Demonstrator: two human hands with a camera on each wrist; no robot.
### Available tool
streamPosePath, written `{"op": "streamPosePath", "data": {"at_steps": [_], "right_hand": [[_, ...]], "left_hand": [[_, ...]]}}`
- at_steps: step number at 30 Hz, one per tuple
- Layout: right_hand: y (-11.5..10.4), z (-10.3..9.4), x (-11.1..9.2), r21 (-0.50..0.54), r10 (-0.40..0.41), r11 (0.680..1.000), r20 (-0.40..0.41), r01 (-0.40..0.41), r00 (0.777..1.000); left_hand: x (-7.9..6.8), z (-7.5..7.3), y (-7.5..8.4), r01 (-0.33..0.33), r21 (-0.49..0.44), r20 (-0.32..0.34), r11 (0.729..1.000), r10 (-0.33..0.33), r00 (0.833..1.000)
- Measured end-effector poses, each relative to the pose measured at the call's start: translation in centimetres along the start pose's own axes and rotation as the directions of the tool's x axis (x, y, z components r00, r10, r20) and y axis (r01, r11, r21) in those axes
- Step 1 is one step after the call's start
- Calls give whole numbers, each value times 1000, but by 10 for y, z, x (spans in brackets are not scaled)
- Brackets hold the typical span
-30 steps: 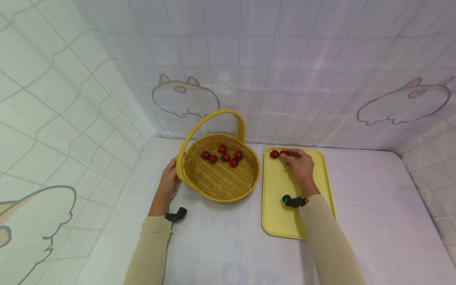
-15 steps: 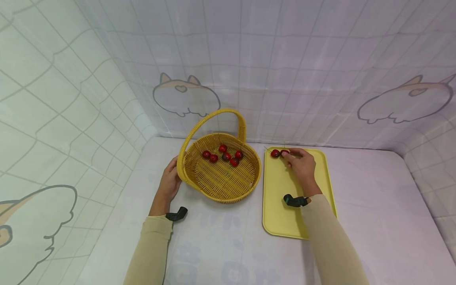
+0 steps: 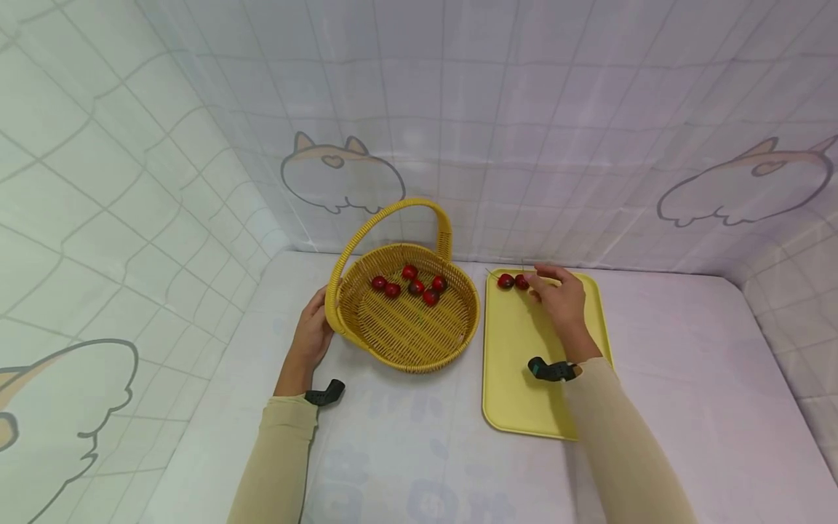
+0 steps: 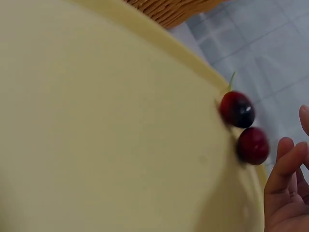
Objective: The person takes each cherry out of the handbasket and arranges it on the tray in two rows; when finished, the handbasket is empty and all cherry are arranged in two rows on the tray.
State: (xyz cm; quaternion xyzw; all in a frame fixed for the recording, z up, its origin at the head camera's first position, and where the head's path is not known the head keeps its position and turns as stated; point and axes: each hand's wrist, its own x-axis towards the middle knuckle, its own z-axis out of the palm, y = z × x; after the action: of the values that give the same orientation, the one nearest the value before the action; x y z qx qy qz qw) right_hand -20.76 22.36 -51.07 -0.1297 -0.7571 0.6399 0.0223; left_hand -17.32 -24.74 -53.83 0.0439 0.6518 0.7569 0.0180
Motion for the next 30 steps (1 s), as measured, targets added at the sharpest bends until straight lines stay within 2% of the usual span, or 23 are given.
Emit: {"op": "streamPosePath", "data": {"at_steps": [4, 9, 16, 30], "right_hand": [[-15, -1, -4, -26, -38, 999, 35, 39, 999], [-31, 0, -8, -27, -110, 993, 133, 115, 985], [-55, 8, -17, -92, -171, 976, 255, 200, 952], [-99, 35, -30, -202, -175, 933, 473, 299, 864]], "left_hand": [[0, -1, -1, 2, -5, 0, 1000, -2, 1000], [0, 0, 0, 1, -9, 1, 1000, -1, 1000], [-1, 0, 1, -1, 4, 5, 1000, 1, 1000], [0, -1, -2, -8, 0, 9, 1000, 8, 1000]]}}
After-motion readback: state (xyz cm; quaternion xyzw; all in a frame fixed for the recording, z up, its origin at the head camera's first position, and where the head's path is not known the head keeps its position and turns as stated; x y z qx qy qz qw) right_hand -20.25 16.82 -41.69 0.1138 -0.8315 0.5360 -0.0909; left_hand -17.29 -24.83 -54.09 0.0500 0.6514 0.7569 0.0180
